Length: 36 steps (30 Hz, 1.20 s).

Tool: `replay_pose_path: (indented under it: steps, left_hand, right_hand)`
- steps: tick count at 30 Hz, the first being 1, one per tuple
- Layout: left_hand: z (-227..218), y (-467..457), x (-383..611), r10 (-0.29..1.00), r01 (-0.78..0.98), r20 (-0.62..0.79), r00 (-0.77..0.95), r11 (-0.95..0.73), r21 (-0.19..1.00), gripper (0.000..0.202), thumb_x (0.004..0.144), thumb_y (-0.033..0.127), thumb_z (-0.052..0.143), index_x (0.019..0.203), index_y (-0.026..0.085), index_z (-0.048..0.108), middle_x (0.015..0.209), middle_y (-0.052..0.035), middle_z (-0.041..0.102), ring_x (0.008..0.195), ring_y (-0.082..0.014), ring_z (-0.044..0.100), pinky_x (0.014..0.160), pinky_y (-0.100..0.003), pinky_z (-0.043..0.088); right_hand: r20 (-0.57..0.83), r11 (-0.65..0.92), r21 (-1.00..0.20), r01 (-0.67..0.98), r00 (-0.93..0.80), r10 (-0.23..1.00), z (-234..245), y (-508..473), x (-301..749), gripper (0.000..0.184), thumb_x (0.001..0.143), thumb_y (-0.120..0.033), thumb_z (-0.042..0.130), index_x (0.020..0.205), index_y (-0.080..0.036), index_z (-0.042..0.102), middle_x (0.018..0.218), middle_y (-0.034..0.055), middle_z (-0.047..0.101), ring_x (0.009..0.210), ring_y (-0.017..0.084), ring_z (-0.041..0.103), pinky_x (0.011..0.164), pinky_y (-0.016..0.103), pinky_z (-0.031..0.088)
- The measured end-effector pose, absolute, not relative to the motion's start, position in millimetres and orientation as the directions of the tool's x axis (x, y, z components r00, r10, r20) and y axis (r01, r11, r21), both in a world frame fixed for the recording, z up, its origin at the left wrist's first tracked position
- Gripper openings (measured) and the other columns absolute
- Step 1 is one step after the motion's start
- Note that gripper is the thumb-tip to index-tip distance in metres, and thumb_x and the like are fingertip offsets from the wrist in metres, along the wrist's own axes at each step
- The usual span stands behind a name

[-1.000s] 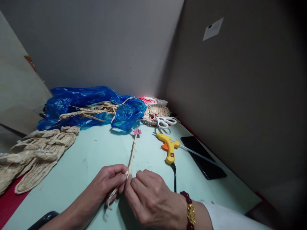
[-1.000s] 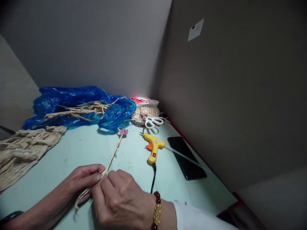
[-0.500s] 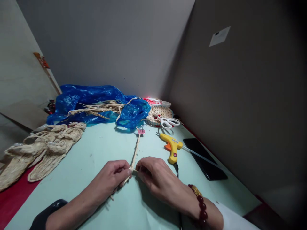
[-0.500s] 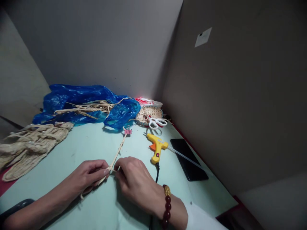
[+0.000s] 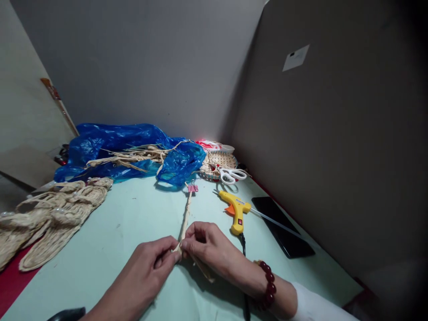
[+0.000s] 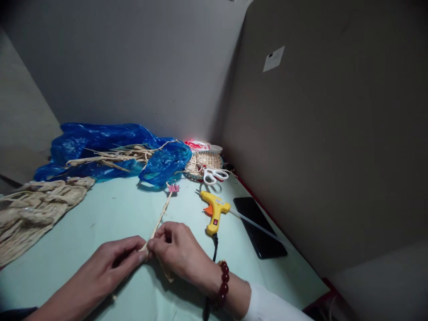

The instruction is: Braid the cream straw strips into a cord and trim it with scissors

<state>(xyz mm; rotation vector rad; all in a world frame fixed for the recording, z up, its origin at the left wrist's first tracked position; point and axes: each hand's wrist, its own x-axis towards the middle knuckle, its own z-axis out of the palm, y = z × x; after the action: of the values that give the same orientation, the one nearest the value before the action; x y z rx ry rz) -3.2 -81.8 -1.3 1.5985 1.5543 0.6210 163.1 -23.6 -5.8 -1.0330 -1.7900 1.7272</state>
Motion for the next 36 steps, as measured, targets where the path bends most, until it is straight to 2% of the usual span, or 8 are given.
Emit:
replay_pose_path:
  steps: [8, 11, 15, 18, 23, 27, 32, 36]
  left_hand:
    - [1.0, -100.5, 0.3, 0.994, 0.806, 0.063, 0.086, -0.107, 0.582, 0.03, 0.095, 0.037, 0.036, 0.073, 0.024, 0.053, 0.061, 0.0036, 0.061, 0.056, -0.0151, 0.058, 0.057, -0.024, 0.041]
    - [-10.1, -109.5, 9.3, 0.944, 0.826, 0.254, 0.21, -0.31, 0.471, 0.024, 0.095, 0.024, 0.037, 0.078, 0.024, 0.052, 0.062, 0.0024, 0.062, 0.055, -0.0152, 0.062, 0.054, -0.023, 0.045]
    - [-25.8, -111.8, 12.7, 0.797, 0.813, 0.458, 0.392, -0.534, 0.233, 0.018, 0.09, 0.012, 0.041, 0.089, 0.022, 0.055, 0.066, -0.0007, 0.064, 0.057, -0.0163, 0.065, 0.054, -0.022, 0.051]
    - [-31.0, -110.6, 9.5, 0.729, 0.807, 0.475, 0.493, -0.587, 0.063, 0.026, 0.086, 0.006, 0.041, 0.104, 0.018, 0.056, 0.071, -0.003, 0.066, 0.061, -0.0173, 0.067, 0.057, -0.023, 0.055]
    - [-32.1, -110.5, 2.4, 0.712, 0.803, 0.416, 0.565, -0.591, -0.078, 0.041, 0.082, -0.001, 0.039, 0.119, 0.013, 0.05, 0.077, -0.0048, 0.069, 0.067, -0.0176, 0.069, 0.062, -0.025, 0.058]
    - [-34.8, -109.1, -3.7, 0.691, 0.776, 0.385, 0.611, -0.618, -0.122, 0.048, 0.081, -0.002, 0.039, 0.127, 0.007, 0.044, 0.079, -0.006, 0.069, 0.066, -0.0187, 0.068, 0.061, -0.028, 0.059]
    - [-32.5, -109.9, -5.7, 0.722, 0.786, 0.346, 0.6, -0.613, -0.082, 0.039, 0.083, 0.001, 0.039, 0.119, 0.012, 0.052, 0.084, -0.0086, 0.07, 0.07, -0.0205, 0.069, 0.059, -0.028, 0.057]
    - [-15.3, -106.5, -2.3, 0.842, 0.853, 0.369, 0.393, -0.484, 0.197, 0.017, 0.092, 0.022, 0.045, 0.09, 0.023, 0.062, 0.079, -0.0034, 0.067, 0.069, -0.019, 0.066, 0.062, -0.027, 0.052]
  right_hand:
    - [0.109, 0.361, -0.85, 0.384, -0.541, 0.834, -1.5, -33.1, 166.4, 0.006, 0.082, -0.016, 0.053, 0.076, -0.018, 0.055, 0.063, -0.0028, 0.056, 0.059, 0.011, 0.046, 0.057, 0.022, 0.033]
    - [0.052, 0.247, -0.923, 0.296, -0.539, 0.841, -3.0, -31.6, 164.4, 0.006, 0.078, -0.015, 0.054, 0.072, -0.017, 0.054, 0.063, -0.0019, 0.057, 0.058, 0.011, 0.048, 0.055, 0.022, 0.034]
    - [-0.094, -0.083, -0.995, 0.046, -0.583, 0.807, -3.4, -28.3, 162.3, 0.004, 0.072, -0.018, 0.058, 0.073, -0.016, 0.054, 0.063, -0.0001, 0.061, 0.061, 0.013, 0.057, 0.059, 0.023, 0.041]
    - [-0.151, -0.23, -0.972, -0.05, -0.618, 0.772, -1.5, -27.7, 162.3, 0.009, 0.069, -0.019, 0.061, 0.074, -0.016, 0.055, 0.06, 0.0001, 0.063, 0.062, 0.015, 0.062, 0.063, 0.024, 0.043]
    - [-0.164, -0.244, -0.969, -0.048, -0.613, 0.773, 0.6, -28.1, 163.9, 0.012, 0.067, -0.019, 0.065, 0.072, -0.015, 0.056, 0.063, 0.0019, 0.066, 0.061, 0.013, 0.061, 0.061, 0.022, 0.041]
    - [-0.168, -0.231, -0.972, -0.028, -0.602, 0.781, 1.8, -29.1, 165.2, 0.012, 0.067, -0.019, 0.066, 0.074, -0.014, 0.057, 0.069, 0.0036, 0.068, 0.061, 0.011, 0.059, 0.059, 0.021, 0.039]
    - [-0.142, -0.216, -0.975, -0.048, -0.612, 0.778, 2.2, -29.8, 165.5, 0.013, 0.068, -0.019, 0.067, 0.074, -0.014, 0.057, 0.071, 0.0035, 0.068, 0.066, 0.014, 0.062, 0.063, 0.024, 0.043]
    - [-0.115, -0.176, -0.983, -0.042, -0.611, 0.784, -0.2, -28.6, 166.4, 0.013, 0.07, -0.02, 0.067, 0.075, -0.015, 0.056, 0.067, 0.0009, 0.065, 0.059, 0.011, 0.056, 0.058, 0.022, 0.041]
